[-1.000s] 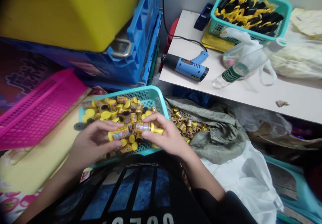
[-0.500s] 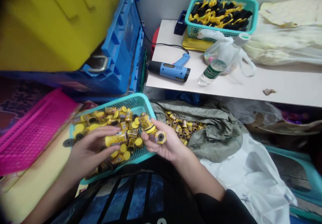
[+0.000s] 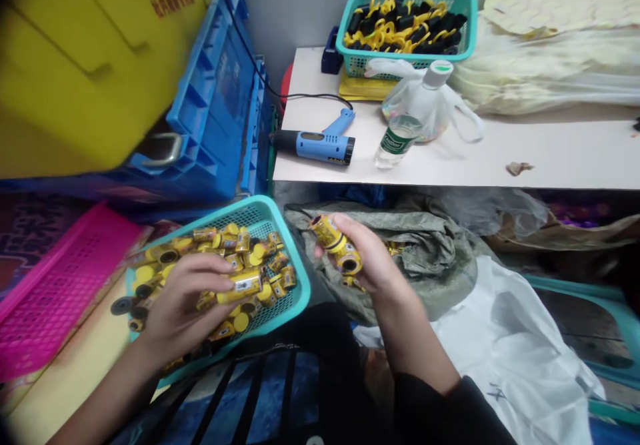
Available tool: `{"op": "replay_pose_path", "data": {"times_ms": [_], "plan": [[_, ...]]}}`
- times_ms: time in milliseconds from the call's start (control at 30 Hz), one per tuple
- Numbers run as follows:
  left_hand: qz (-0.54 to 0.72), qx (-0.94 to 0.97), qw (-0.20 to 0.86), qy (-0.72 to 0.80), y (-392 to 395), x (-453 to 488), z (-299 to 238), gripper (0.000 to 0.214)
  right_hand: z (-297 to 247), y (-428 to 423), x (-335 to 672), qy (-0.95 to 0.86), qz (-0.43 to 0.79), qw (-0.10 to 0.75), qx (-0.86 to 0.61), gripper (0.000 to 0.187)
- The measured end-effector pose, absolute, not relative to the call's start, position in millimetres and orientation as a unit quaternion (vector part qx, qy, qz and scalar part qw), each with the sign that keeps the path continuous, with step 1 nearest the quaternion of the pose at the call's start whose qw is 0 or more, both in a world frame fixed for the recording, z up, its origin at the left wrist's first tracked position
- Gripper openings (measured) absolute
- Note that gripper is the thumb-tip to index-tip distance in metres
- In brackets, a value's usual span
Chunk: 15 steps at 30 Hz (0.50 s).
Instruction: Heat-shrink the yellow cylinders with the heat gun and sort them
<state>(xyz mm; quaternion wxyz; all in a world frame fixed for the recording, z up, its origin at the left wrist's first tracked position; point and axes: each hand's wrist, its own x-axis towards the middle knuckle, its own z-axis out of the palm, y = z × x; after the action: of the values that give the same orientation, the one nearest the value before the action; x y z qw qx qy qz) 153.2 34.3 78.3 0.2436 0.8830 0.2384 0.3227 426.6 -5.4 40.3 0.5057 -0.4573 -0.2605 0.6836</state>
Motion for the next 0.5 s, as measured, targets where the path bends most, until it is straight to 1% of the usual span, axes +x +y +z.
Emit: {"op": "replay_pose_path", "data": {"times_ms": [133, 233, 300, 400, 433, 467, 500], "plan": [[0.343, 0.888, 0.233, 0.201, 36.7, 162.8, 78.9, 0.025, 47.4, -12.0, 467.0, -0.362, 0.576, 0.475, -0.559, 0.055], [0.360, 0.888, 0.229, 0.174, 37.6, 166.1, 74.6, 0.030, 42.8, -17.7, 493.4, -0.423, 0.518, 0.419, -0.614, 0.056], [0.368, 0.886, 0.228, 0.163, 38.3, 172.5, 69.8, 0.036, 32.9, -19.4, 507.7, -0.486, 0.494, 0.322, -0.645, 0.058], [0.340, 0.892, 0.241, 0.177, 39.6, 194.8, 61.4, 0.047, 17.7, -20.0, 523.0, -0.537, 0.453, 0.116, -0.702, 0.057], [0.310, 0.898, 0.248, 0.190, 40.1, 204.4, 59.0, 0.052, 15.2, -20.5, 526.5, -0.532, 0.430, 0.069, -0.726, 0.056], [0.271, 0.906, 0.255, 0.202, 40.8, 213.6, 57.3, 0.058, 14.9, -21.3, 529.0, -0.522, 0.403, 0.044, -0.750, 0.055], [0.228, 0.915, 0.260, 0.209, 41.9, 221.3, 56.3, 0.062, 16.6, -22.5, 530.6, -0.512, 0.373, 0.038, -0.772, 0.055]]}}
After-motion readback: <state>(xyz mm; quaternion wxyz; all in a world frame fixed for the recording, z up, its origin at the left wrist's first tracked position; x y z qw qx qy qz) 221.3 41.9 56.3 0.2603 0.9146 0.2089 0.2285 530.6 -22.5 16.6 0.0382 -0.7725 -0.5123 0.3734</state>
